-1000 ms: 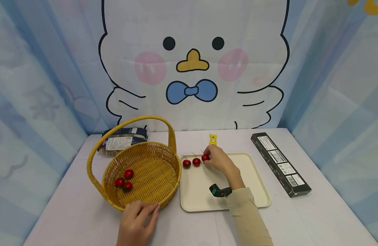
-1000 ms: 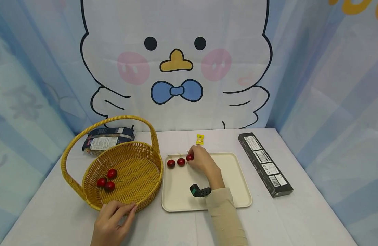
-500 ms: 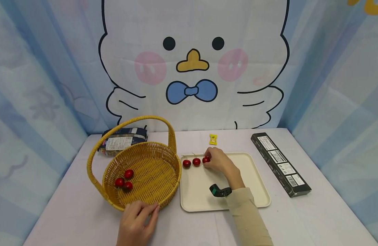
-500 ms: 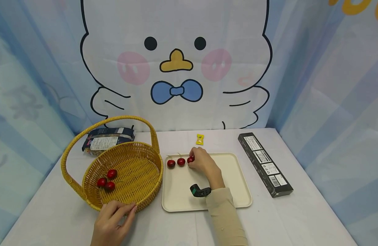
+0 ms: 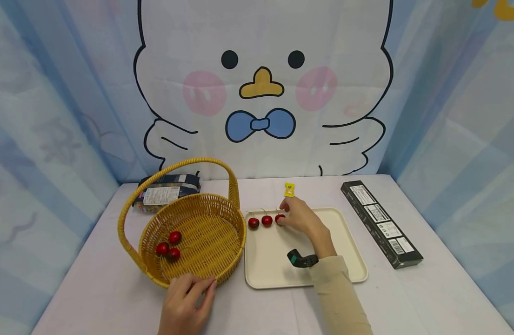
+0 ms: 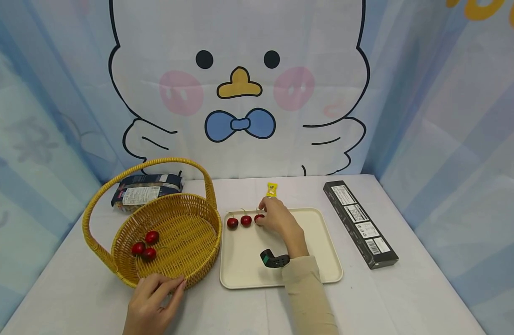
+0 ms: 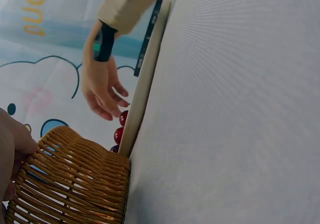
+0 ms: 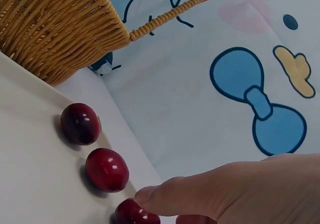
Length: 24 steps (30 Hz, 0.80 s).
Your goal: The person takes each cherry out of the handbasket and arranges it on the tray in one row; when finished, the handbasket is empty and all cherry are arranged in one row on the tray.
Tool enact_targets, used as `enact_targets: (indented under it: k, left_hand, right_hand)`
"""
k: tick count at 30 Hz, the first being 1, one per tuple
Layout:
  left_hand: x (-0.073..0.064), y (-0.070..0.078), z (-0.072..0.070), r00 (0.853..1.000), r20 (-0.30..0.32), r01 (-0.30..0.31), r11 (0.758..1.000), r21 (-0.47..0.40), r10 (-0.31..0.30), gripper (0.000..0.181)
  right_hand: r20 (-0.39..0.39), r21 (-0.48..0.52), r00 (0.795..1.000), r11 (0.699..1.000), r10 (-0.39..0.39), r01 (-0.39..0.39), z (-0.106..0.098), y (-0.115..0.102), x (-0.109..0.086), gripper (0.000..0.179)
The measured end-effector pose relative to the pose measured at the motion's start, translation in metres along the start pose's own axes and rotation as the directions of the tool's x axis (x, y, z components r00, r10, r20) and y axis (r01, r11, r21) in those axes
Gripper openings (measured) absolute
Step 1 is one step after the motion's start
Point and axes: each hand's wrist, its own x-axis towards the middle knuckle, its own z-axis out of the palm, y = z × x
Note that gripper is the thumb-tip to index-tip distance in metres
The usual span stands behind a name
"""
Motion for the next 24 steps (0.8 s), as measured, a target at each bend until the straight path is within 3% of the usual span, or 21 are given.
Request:
enact_targets:
  k: [8,16,24]
  left_hand:
    - [-0.001,0.000,-0.001,1.000,0.009,0.008,1.000,0.006,-0.008,0.045]
    - [-0.001,-0.003,0.002,0.998,-0.039,-0.042,0.999,-0.005,0.041,0.041]
    - [0.000,-0.003,0.003,0.997,-0.053,-0.059,0.998,0.011,0.059,0.043]
  right_hand:
    - [-0.046,0.023,0.997,0.997,-0.069,0.070,-0.006,-0.009,-0.007,0.038]
    - [-0.072,0.069,0.987,0.986,-0.147,0.152,-0.014,-0.034,-0.016,0.036]
    - [-0.079,0.038,0.951,0.953,-0.298,0.301,-0.014,-0.073,-0.021,0.030]
